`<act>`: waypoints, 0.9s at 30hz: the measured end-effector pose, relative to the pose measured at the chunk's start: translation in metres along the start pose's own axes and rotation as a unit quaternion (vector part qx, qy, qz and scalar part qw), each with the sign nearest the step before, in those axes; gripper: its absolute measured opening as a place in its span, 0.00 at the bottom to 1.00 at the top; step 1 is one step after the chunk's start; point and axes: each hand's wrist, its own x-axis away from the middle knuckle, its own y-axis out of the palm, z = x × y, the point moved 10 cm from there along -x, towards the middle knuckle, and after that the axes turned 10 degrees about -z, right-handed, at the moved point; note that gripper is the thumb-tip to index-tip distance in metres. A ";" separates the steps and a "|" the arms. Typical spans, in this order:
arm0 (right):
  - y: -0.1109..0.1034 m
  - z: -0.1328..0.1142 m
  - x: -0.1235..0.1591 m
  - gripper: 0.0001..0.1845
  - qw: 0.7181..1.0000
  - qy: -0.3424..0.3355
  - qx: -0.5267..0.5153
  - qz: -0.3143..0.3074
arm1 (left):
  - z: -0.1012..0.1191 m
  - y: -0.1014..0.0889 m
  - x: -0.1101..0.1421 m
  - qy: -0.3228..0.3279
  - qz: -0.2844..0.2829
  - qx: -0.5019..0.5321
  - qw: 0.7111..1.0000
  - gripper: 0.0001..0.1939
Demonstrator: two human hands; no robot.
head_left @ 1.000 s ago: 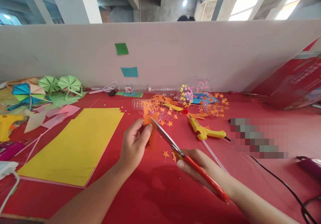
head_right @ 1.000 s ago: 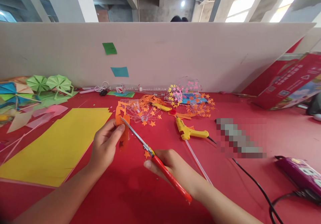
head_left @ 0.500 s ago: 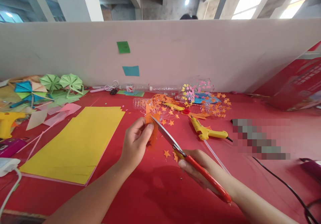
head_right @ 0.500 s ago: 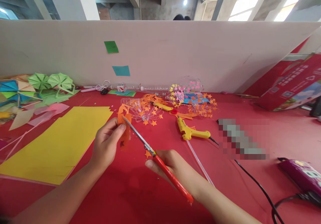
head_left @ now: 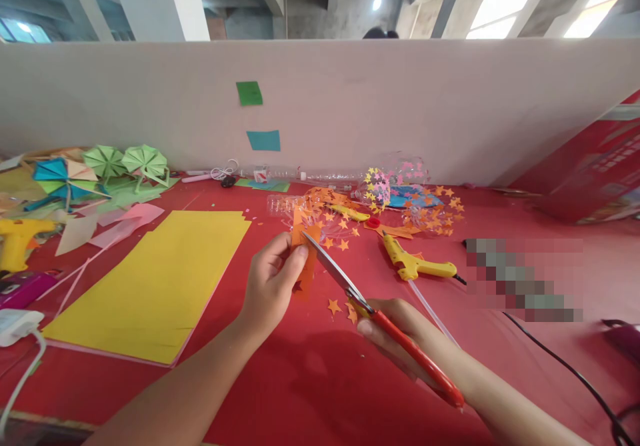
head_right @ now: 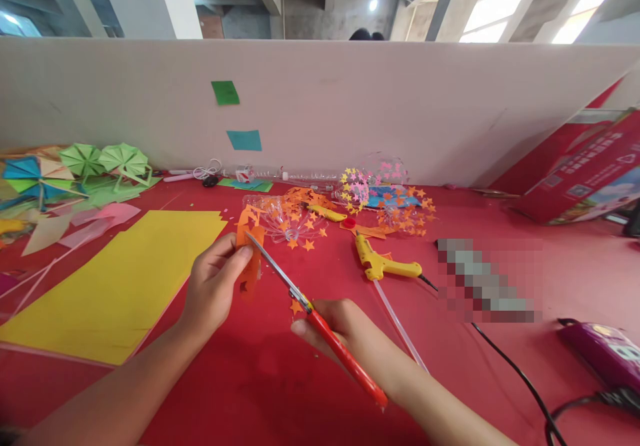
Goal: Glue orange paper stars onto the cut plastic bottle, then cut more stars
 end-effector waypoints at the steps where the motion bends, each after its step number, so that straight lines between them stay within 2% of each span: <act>1: 0.000 0.000 0.000 0.28 1.000 0.001 0.002 0.001 | 0.000 0.001 0.000 0.000 -0.003 0.002 1.000 0.13; 9: -0.002 0.002 0.000 0.28 1.000 0.004 0.004 0.008 | -0.001 -0.001 -0.001 -0.002 0.004 0.000 1.000 0.12; 12: -0.004 0.004 0.000 0.27 1.000 0.005 0.006 0.017 | 0.001 -0.005 -0.002 0.010 0.009 -0.005 1.000 0.15; 15: -0.006 0.006 0.000 0.26 0.999 0.007 0.017 0.026 | 0.008 -0.014 -0.003 0.032 0.034 -0.039 0.998 0.20; 18: -0.006 0.008 0.000 0.25 0.999 0.010 0.019 0.028 | 0.012 -0.017 -0.004 0.041 0.034 -0.077 0.996 0.18; 24: -0.002 0.000 0.000 0.28 1.000 -0.006 -0.007 0.003 | -0.002 -0.008 -0.001 0.027 -0.003 0.022 0.999 0.11; 27: 0.003 -0.007 0.001 0.29 1.000 -0.021 -0.016 -0.012 | -0.008 -0.005 0.002 0.022 -0.003 0.049 0.999 0.08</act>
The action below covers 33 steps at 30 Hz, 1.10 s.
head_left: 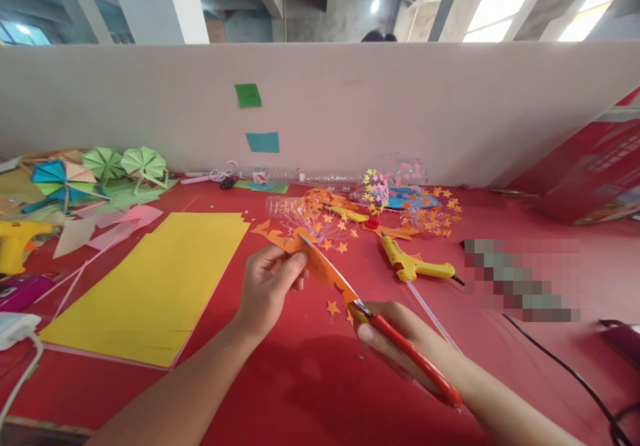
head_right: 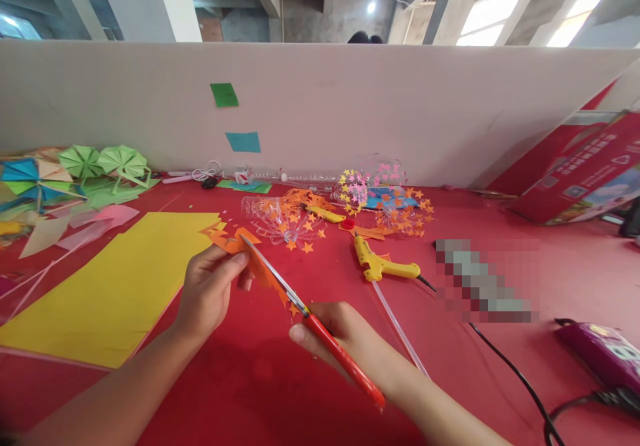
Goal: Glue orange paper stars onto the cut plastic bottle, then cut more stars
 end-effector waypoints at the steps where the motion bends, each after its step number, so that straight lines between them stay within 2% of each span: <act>1: 0.001 -0.001 0.000 0.30 1.000 -0.004 0.000 0.001 | 0.000 0.000 0.001 0.003 0.003 0.001 1.000 0.08; 7: 0.009 -0.003 0.000 0.31 1.000 -0.028 -0.005 0.009 | 0.001 0.002 0.000 0.007 0.006 -0.005 1.000 0.12; 12: 0.011 -0.006 0.000 0.29 0.999 -0.048 -0.008 0.004 | 0.004 0.003 0.000 0.014 0.009 0.008 1.000 0.10; 33: 0.010 -0.001 0.000 0.31 0.999 0.005 0.002 0.043 | -0.010 0.004 0.001 -0.022 0.010 0.060 0.998 0.12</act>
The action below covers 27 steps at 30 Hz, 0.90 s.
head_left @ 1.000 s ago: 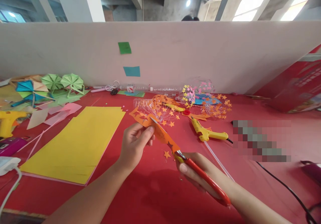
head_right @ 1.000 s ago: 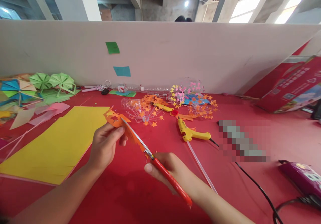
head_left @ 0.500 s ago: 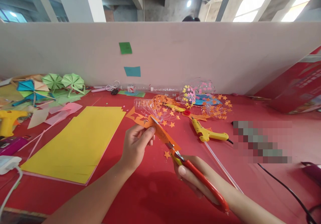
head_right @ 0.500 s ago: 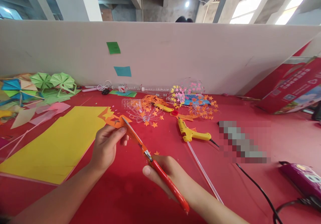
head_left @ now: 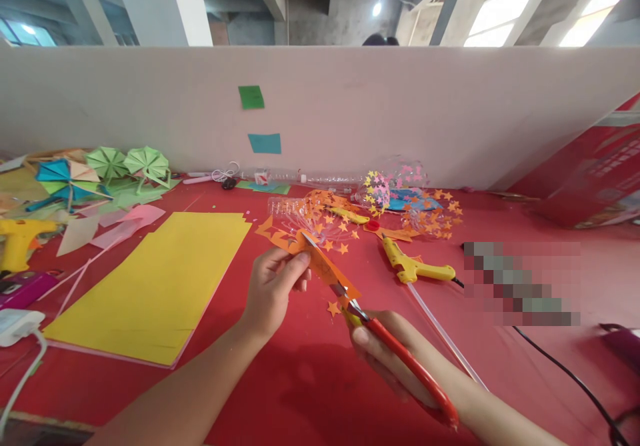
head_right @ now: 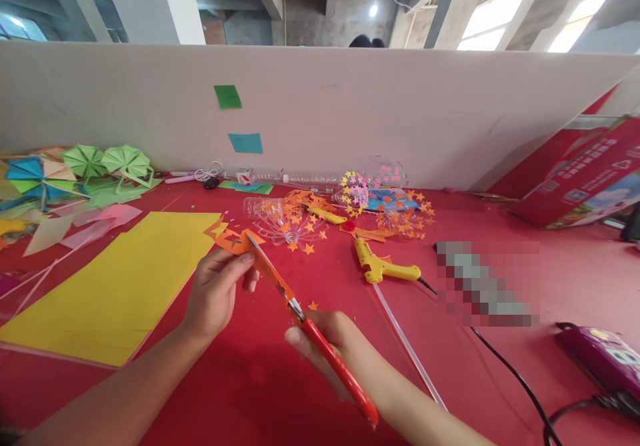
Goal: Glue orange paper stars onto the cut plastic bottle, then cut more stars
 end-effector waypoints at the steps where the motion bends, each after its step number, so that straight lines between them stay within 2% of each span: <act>1: 0.000 -0.001 0.000 0.31 1.000 -0.003 0.001 0.000 | 0.000 0.000 0.000 -0.001 -0.002 0.001 1.000 0.11; 9: -0.004 0.000 0.000 0.30 1.000 0.007 -0.006 -0.004 | 0.004 -0.002 -0.005 0.007 -0.014 0.004 1.000 0.08; 15: -0.008 0.000 0.001 0.32 1.000 0.027 -0.014 0.007 | 0.009 -0.015 -0.008 -0.004 0.049 0.021 0.999 0.09; 27: -0.011 0.001 0.002 0.31 0.999 0.008 0.007 -0.035 | 0.017 -0.010 -0.011 -0.012 -0.012 -0.063 0.998 0.11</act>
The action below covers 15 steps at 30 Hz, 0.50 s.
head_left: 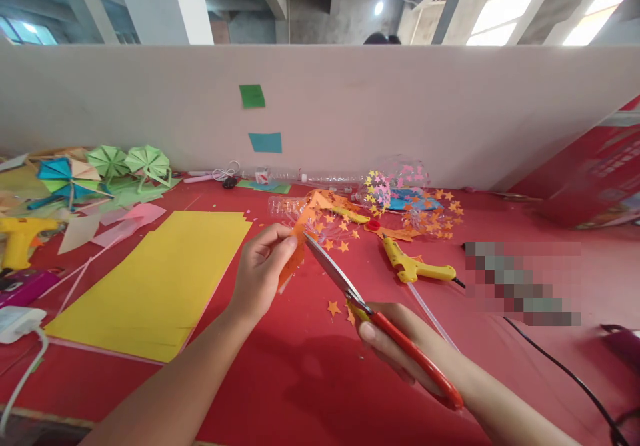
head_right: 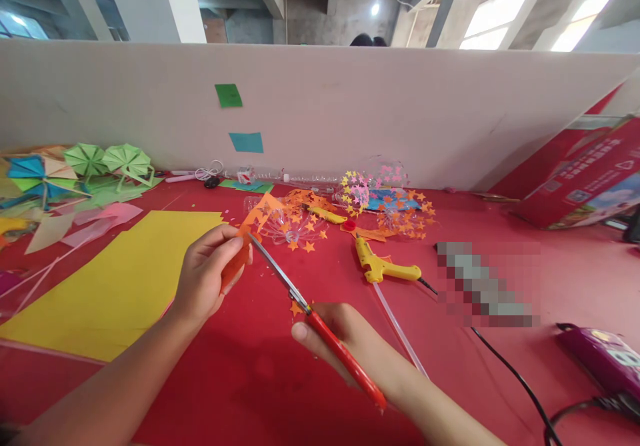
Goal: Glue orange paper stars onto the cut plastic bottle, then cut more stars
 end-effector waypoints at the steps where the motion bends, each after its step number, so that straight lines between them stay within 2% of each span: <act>1: 0.000 0.000 0.000 0.31 1.000 0.000 0.000 0.000 | 0.000 0.000 0.000 -0.001 -0.002 -0.005 1.000 0.11; 11: 0.000 0.002 0.000 0.32 1.000 0.006 0.002 -0.002 | -0.001 -0.002 -0.002 -0.011 -0.004 -0.015 1.000 0.08; 15: -0.001 0.007 0.001 0.32 0.999 0.037 -0.023 -0.003 | 0.004 -0.001 -0.002 -0.004 -0.007 -0.011 1.000 0.08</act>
